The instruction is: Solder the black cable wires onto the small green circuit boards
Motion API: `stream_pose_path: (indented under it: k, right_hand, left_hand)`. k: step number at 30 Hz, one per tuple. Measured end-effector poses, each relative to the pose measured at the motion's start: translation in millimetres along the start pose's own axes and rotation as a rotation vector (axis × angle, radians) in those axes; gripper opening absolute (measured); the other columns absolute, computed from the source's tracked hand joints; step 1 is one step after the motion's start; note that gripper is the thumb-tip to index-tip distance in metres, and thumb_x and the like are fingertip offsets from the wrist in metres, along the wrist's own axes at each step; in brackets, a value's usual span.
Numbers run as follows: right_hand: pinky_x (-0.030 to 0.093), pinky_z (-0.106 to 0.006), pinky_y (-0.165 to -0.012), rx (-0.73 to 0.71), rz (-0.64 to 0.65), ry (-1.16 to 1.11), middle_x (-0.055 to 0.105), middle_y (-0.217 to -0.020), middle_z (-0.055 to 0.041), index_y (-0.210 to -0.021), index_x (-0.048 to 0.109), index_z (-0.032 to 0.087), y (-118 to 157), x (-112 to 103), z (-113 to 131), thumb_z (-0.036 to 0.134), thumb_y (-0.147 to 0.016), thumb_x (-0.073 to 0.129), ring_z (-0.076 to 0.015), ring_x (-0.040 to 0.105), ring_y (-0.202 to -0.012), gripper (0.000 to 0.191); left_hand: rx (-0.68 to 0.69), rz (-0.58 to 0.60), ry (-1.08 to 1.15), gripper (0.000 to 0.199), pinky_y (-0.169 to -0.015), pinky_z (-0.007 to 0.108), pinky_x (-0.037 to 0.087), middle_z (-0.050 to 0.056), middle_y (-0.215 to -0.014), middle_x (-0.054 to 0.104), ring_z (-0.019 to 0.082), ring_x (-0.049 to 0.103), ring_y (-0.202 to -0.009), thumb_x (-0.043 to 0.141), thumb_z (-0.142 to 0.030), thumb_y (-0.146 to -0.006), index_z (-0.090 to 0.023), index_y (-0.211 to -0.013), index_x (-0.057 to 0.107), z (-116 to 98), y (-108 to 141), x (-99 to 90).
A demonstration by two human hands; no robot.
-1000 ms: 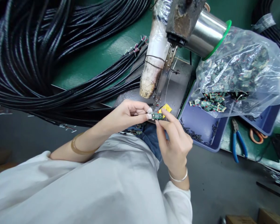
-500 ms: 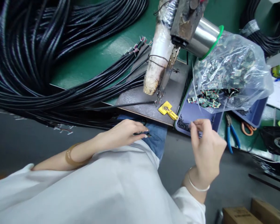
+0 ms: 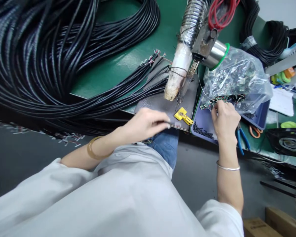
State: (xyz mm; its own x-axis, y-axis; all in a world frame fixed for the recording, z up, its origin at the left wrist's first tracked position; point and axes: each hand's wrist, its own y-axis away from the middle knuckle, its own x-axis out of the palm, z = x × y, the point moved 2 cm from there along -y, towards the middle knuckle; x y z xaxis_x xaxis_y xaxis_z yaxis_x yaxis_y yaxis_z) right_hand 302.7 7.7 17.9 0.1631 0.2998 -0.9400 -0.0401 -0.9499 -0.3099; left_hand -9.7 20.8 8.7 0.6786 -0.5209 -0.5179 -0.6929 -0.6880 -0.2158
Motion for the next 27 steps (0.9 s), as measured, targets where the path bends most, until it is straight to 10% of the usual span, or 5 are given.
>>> stream_pose_path:
  k: [5, 8, 12, 19, 27]
  right_hand:
    - [0.052, -0.036, -0.07, 0.13, -0.119, -0.205, 0.074, -0.088, -0.0068, -0.087, 0.062, 0.027, 16, -27, 7, 0.033, -0.092, 0.058, -0.0208, 0.069, -0.072, 0.009]
    - [0.058, -0.033, -0.061, 0.333, -0.282, -0.668, 0.075, -0.081, -0.0056, -0.078, 0.063, 0.027, 37, -46, 27, 0.032, -0.078, 0.079, -0.0222, 0.073, -0.068, 0.016]
    - [0.063, -0.027, -0.056, 0.451, -0.167, -1.294, 0.074, -0.077, 0.0015, -0.077, 0.059, 0.021, 63, -52, 76, 0.029, -0.077, 0.082, -0.0143, 0.071, -0.055, 0.024]
    - [0.066, -0.025, -0.061, 0.371, -0.038, -1.538, 0.071, -0.08, 0.0034, -0.08, 0.055, 0.02, 75, -32, 140, 0.028, -0.085, 0.073, -0.0113, 0.072, -0.06, 0.02]
    - [0.058, -0.022, -0.054, 0.165, 0.084, -1.655, 0.072, -0.103, -0.0021, -0.086, 0.051, 0.023, 72, -21, 134, 0.033, -0.09, 0.065, -0.008, 0.063, -0.06, 0.019]
  left_hand:
    - [-0.006, 0.788, 0.816, 0.024, -0.051, 0.021, 0.041, 0.003, -0.06, 0.068, 0.011, 0.057, -0.051, 0.065, -0.034, -0.091, -0.014, -0.087, 0.075, -37, 37, 25.7]
    - [-0.3, 0.382, 0.931, 0.019, -0.049, 0.018, 0.038, -0.002, -0.056, 0.06, 0.007, 0.051, -0.049, 0.068, -0.031, -0.087, -0.013, -0.081, 0.069, -20, 33, 30.5]
    - [-0.519, -0.107, 1.017, 0.024, -0.042, 0.016, 0.021, -0.009, -0.049, 0.047, 0.002, 0.032, -0.042, 0.076, -0.034, -0.081, -0.014, -0.079, 0.064, 6, 17, 23.5]
    - [-0.461, -0.106, 0.929, 0.027, -0.065, 0.021, 0.046, 0.003, -0.077, 0.071, 0.01, 0.059, -0.068, 0.086, -0.032, -0.068, -0.011, -0.08, 0.074, 3, 3, 24.2]
    - [-0.501, 0.088, 0.959, 0.034, -0.046, 0.019, 0.017, -0.007, -0.054, 0.042, 0.003, 0.027, -0.049, 0.085, -0.038, -0.07, -0.011, -0.067, 0.064, 9, 5, 17.8]
